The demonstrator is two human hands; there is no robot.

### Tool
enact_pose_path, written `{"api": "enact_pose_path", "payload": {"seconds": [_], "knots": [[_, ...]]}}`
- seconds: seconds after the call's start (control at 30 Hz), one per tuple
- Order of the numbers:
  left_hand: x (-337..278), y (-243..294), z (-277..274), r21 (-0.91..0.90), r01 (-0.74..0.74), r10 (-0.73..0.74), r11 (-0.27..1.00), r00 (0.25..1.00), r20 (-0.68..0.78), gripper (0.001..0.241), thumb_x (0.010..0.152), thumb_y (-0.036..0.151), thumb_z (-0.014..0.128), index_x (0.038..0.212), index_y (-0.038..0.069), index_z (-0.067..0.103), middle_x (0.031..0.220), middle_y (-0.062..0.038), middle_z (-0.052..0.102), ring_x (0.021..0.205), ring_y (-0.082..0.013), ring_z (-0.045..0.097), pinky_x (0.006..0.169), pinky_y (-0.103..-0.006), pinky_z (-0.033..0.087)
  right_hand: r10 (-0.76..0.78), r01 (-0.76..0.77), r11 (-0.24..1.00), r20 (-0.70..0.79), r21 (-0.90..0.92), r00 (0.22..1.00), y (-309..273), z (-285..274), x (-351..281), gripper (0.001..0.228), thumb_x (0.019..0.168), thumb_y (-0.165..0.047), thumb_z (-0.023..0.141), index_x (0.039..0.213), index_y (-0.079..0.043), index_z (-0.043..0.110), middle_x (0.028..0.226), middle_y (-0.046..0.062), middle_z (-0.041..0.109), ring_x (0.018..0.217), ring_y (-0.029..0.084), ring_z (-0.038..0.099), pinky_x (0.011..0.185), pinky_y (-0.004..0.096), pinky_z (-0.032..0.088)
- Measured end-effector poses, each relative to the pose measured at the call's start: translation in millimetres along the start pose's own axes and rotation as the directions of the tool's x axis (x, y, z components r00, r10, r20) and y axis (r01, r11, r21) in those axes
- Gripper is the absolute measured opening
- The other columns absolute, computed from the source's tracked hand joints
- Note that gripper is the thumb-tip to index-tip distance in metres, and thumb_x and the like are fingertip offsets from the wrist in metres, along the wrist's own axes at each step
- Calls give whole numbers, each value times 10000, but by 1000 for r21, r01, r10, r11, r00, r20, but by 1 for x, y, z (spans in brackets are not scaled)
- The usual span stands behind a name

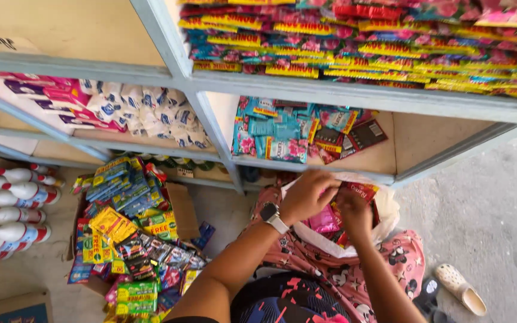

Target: Picking various detergent and softener sachets from store shelves and placing them into a bag.

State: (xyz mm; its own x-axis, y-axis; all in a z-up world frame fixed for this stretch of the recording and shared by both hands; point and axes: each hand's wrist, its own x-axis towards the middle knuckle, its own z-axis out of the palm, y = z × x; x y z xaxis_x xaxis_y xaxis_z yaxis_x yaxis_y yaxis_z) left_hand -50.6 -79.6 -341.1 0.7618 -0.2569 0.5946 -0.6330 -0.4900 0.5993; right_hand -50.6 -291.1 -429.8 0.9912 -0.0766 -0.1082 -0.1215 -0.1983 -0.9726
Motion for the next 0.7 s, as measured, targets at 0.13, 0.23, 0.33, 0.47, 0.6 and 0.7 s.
{"api": "enact_pose_path", "payload": {"seconds": [0.13,0.23,0.33,0.47,0.6,0.7], "knots": [[-104,-10,51,258,124,-222,958,890,398,740,722,322,817,1377,67,583,1453,-227,498,1345,-432,453,1069,-538,405,35,-5,939,81,-344,996,61,5,-59,489,855,18,627,1338,-51,644,1037,122,709,859,173,661,769,303,535],[-104,-1,42,331,149,-293,932,846,446,744,724,387,811,1368,94,581,1470,-190,486,1376,-433,425,1076,-569,377,58,-57,998,53,-17,997,96,-1,-51,449,898,52,598,1338,-28,619,1107,95,684,912,168,627,786,292,530],[-112,-17,60,345,153,-297,926,859,418,524,811,325,750,1293,138,662,1421,-142,567,1348,-401,492,1070,-548,416,218,-239,948,119,211,969,97,-14,-44,460,930,61,568,1380,-33,582,1213,74,666,1005,162,619,839,294,531],[-93,-14,54,251,185,-273,950,884,380,308,905,210,667,1204,154,717,1297,-100,676,1231,-344,610,1010,-495,501,294,-333,890,167,311,941,69,-21,-49,606,862,106,529,1445,-58,511,1311,84,628,1104,185,631,886,315,547],[-43,51,-3,2,246,-227,969,890,395,182,973,221,642,1123,148,715,1047,-81,734,966,-306,705,796,-470,554,65,-114,953,178,281,982,20,-22,-67,877,747,119,605,1532,-124,300,1493,87,450,1209,219,581,914,336,531],[-19,100,-44,-106,258,-159,960,819,551,187,1009,275,633,1131,165,724,930,-91,726,854,-301,715,731,-462,544,-222,187,966,201,179,954,22,-20,-64,945,745,71,700,1565,-130,275,1553,129,407,1322,245,520,1013,365,490]]}}
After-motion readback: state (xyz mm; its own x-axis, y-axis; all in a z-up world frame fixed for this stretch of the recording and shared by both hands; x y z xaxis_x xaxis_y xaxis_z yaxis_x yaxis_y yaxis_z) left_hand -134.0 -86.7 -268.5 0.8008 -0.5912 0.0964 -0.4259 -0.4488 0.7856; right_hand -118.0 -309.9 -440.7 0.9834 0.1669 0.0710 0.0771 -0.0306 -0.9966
